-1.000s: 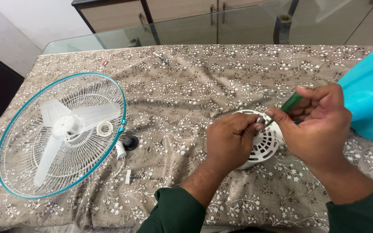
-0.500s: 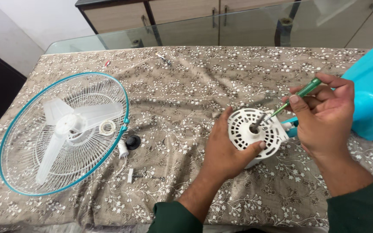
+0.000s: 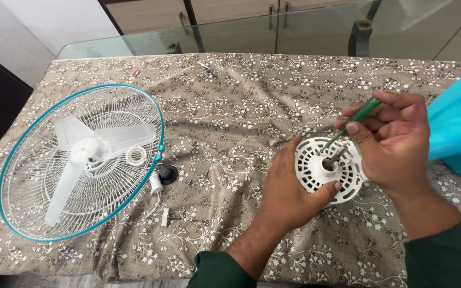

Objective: The person uses a screwdriver to loosen and remove screws from the motor housing of a disassembled electric fan. They remove the motor cover and set it aside, then continue to unscrew and remove the central shaft assembly from the motor housing.

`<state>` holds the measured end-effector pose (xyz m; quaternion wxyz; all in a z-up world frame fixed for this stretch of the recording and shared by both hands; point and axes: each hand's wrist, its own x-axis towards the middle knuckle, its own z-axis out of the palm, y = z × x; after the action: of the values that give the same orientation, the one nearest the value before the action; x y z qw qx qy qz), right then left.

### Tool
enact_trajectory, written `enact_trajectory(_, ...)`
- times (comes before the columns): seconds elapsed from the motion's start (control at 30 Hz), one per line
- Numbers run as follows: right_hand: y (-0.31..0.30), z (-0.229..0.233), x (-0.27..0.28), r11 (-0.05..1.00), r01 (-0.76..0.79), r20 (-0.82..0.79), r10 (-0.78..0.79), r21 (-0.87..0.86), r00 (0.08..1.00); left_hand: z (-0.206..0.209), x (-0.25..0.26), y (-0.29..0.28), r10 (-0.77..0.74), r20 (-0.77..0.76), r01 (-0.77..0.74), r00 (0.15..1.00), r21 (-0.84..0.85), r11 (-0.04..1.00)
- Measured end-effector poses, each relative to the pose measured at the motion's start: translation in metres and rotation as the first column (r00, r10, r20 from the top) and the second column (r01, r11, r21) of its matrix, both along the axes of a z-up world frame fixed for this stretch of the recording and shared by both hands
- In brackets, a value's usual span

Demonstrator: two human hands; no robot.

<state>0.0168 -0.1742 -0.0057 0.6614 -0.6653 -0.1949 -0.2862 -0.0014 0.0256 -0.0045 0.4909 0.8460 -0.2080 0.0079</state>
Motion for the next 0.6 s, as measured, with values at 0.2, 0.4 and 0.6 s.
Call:
enact_trajectory(0.2,-0.004,0.001,0.004,0.999,-0.039,-0.011,0.039,-0.014,0.999,-0.001,-0.001,0.002,-0.016,-0.008,0.015,1.000,-0.020,1.000)
enact_trajectory(0.4,-0.005,0.007,0.004,0.996,-0.083,-0.042,0.082,-0.019,0.996,-0.004,0.000,0.002,-0.010,0.060,0.012,0.998,-0.020,1.000)
enact_trajectory(0.6,0.000,0.016,0.006,0.995,-0.084,-0.072,0.080,-0.055,0.994,-0.004,0.000,0.002,-0.002,0.038,0.003,0.999,-0.024,1.000)
